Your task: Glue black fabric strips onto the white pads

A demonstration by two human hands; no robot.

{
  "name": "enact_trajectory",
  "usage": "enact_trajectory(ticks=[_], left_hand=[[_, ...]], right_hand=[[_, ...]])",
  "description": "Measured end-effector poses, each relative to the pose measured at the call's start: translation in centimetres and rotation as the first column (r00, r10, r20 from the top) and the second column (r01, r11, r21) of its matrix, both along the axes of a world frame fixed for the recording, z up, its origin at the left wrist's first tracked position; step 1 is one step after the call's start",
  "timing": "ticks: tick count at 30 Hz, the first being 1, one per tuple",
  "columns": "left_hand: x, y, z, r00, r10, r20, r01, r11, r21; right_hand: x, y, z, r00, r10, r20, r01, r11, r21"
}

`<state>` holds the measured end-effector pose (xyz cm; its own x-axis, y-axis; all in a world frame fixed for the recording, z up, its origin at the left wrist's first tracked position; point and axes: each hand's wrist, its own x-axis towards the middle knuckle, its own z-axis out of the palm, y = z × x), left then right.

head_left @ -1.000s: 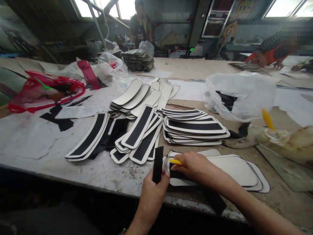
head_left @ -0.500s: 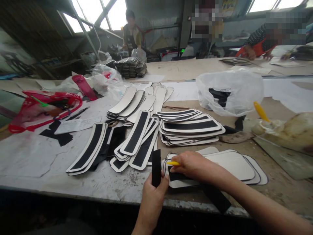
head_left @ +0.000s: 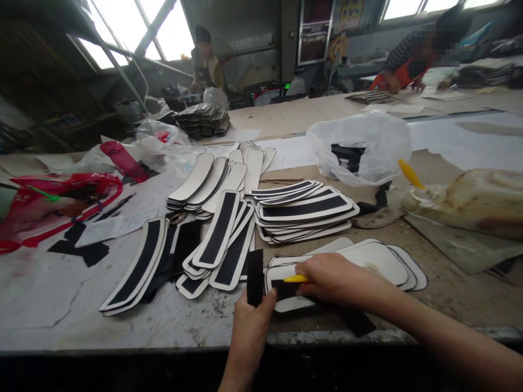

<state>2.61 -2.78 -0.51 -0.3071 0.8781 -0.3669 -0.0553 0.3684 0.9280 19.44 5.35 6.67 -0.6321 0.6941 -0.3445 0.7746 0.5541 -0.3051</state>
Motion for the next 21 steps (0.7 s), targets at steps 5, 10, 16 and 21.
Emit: enact_trajectory(ticks=[5, 10, 16, 21], left_hand=[[0.1, 0.2, -0.3, 0.996, 0.079, -0.030, -0.080, 0.997, -0.021], [0.2, 0.2, 0.2, 0.992, 0.094, -0.085, -0.100, 0.993, -0.069], [0.6, 0.3, 1.0, 0.980, 0.099, -0.173, -0.120, 0.986, -0.118], [0.5, 0.4, 0.8, 0.981, 0.076, -0.181, -0.103, 0.984, -0.146]], right_hand=[[8.4, -0.7, 0.7, 0.974, -0.218, 0.063, 0.221, 0.974, -0.052], [12.7, -0.1, 0.9, 0.932, -0.361, -0.036, 0.357, 0.930, -0.084], [11.4, 0.7, 0.2, 0.862, -0.481, 0.160, 0.467, 0.876, 0.122], [10.6, 1.2, -0.3, 0.822, -0.515, 0.244, 0.488, 0.857, 0.167]])
